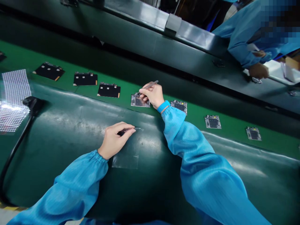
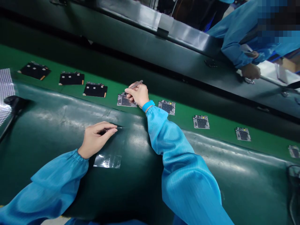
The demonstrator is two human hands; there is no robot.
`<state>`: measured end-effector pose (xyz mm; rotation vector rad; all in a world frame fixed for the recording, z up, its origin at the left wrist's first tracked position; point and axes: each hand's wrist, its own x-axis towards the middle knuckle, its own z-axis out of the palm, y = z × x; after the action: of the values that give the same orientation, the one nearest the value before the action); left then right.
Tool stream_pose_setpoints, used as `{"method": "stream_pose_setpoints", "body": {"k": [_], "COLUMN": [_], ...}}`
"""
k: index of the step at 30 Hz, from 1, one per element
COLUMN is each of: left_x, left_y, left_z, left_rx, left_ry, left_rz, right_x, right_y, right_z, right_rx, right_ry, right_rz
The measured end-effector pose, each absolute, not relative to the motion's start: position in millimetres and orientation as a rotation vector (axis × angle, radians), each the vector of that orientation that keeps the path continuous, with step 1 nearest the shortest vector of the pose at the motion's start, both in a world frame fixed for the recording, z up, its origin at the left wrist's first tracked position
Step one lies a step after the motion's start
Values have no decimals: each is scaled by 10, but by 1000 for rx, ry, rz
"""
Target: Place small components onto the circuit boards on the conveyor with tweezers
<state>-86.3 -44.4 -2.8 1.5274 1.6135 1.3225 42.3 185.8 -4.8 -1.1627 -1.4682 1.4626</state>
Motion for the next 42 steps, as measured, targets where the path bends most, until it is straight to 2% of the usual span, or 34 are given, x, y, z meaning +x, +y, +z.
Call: {"method": "stream_pose_setpoints", "body": {"k": [42], "left_x": [-878], "left_y": [-459], "left_z": [-20], "left_rx": [1549], "left_ry": [1626], "left_rz": [1318], "right_x": [1003], "right_y": [1801], "right_z": [-121], "right_rx": [-1102], "right_ry": [-1472], "right_rz": [1388]}}
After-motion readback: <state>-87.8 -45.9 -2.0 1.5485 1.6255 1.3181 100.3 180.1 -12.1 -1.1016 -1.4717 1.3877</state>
